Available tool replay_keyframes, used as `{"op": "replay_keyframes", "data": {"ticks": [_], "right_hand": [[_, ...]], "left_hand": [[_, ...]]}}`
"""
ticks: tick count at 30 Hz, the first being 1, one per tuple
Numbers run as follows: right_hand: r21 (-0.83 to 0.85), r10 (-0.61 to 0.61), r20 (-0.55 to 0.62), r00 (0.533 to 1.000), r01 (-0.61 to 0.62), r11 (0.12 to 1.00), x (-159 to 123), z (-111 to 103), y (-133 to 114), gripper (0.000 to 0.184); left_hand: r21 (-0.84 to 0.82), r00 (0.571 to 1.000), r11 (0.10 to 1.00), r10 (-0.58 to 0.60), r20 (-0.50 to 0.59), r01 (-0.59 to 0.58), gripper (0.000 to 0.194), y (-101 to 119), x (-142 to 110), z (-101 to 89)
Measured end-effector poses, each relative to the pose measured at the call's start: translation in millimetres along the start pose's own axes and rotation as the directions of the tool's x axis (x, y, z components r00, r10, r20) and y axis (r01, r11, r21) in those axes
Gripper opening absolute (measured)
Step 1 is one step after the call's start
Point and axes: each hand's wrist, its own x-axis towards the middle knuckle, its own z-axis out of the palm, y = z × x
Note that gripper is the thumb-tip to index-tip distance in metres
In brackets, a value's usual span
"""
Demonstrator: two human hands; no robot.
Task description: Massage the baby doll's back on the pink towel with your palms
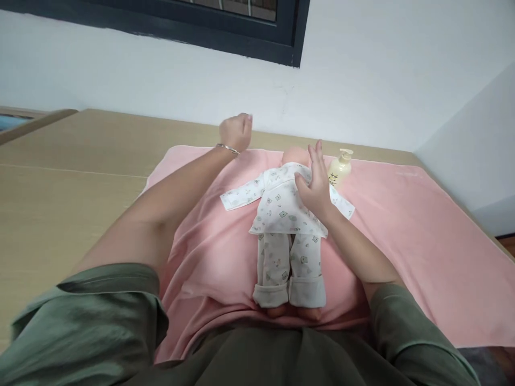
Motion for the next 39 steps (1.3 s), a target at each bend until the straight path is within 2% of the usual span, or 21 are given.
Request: {"op": "replay_keyframes", "data": {"ticks": [1, 4, 8, 11, 14, 16, 18, 20, 21, 23, 26, 29, 32, 35, 39], "right_hand": [[0.009, 0.02, -0.004, 1.0, -0.02, 1.0, 3.7, 1.9, 6.0, 0.076], [0.003, 0.03, -0.009, 1.0, -0.03, 1.0, 7.8, 2.3, 16.7, 0.076], [-0.053, -0.036, 0.001, 0.999, 0.036, 0.998, 5.1, -1.9, 17.0, 0.076], [-0.171, -0.052, 0.039, 0.998, 0.058, 0.984, 12.3, -9.7, 16.9, 0.07], [-0.294, -0.049, 0.026, 0.998, 0.055, 0.954, 39.2, -26.3, 28.5, 0.063], [-0.338, -0.069, -0.077, 0.995, 0.04, 0.94, 66.7, -42.1, 45.2, 0.063], [-0.372, -0.096, -0.233, 0.968, 0.003, 0.928, 96.3, -60.2, 66.8, 0.069], [-0.397, -0.067, -0.366, 0.928, -0.09, 0.914, 121.5, -78.3, 89.0, 0.077], [-0.414, -0.024, -0.392, 0.919, -0.153, 0.897, 131.1, -86.6, 99.1, 0.077], [-0.462, 0.083, -0.413, 0.907, -0.287, 0.839, 143.2, -100.4, 115.6, 0.069], [-0.544, 0.166, -0.394, 0.904, -0.375, 0.751, 146.9, -113.5, 130.7, 0.054], [-0.64, 0.195, -0.353, 0.915, -0.388, 0.663, 144.3, -121.0, 137.8, 0.049], [-0.708, 0.207, -0.355, 0.912, -0.407, 0.577, 144.2, -127.3, 141.2, 0.046], [-0.738, 0.197, -0.366, 0.91, -0.413, 0.534, 147.1, -132.8, 142.5, 0.046], [-0.797, 0.139, -0.276, 0.951, -0.308, 0.519, 150.1, -133.9, 141.2, 0.044]], "left_hand": [[0.065, 0.998, 0.996, 0.062, 0.001, -0.062, 0.032, -6.4, 13.0, -12.4], [0.141, 0.976, 0.969, 0.185, 0.116, -0.201, 0.044, -12.1, 35.9, -49.9], [0.197, 0.959, 0.963, 0.131, 0.251, -0.183, 0.052, -3.2, 51.7, -85.3], [0.226, 0.946, 0.96, 0.092, 0.31, -0.167, 0.057, 3.9, 61.5, -95.2], [0.285, 0.94, 0.939, 0.094, 0.327, -0.193, 0.053, 8.7, 67.1, -92.9], [0.403, 0.922, 0.871, 0.126, 0.367, -0.28, 0.041, 11.0, 67.2, -87.2], [0.55, 0.877, 0.725, 0.157, 0.454, -0.415, 0.036, 12.2, 64.6, -80.6], [0.63, 0.81, 0.546, 0.173, 0.56, -0.552, 0.039, 12.1, 61.0, -74.6], [0.636, 0.777, 0.481, 0.175, 0.605, -0.603, 0.039, 11.5, 59.3, -72.1], [0.621, 0.728, 0.414, 0.182, 0.66, -0.666, 0.038, 9.3, 56.8, -68.0], [0.6, 0.705, 0.409, 0.18, 0.686, -0.688, 0.035, 5.3, 56.3, -63.2], [0.579, 0.702, 0.443, 0.185, 0.687, -0.684, 0.032, 1.8, 58.9, -58.8], [0.557, 0.733, 0.526, 0.214, 0.645, -0.643, 0.021, -0.9, 62.3, -54.5], [0.554, 0.757, 0.561, 0.222, 0.615, -0.615, 0.013, -1.9, 64.8, -50.9], [0.572, 0.803, 0.597, 0.227, 0.551, -0.562, 0.018, 5.2, 63.5, -47.3]]}}
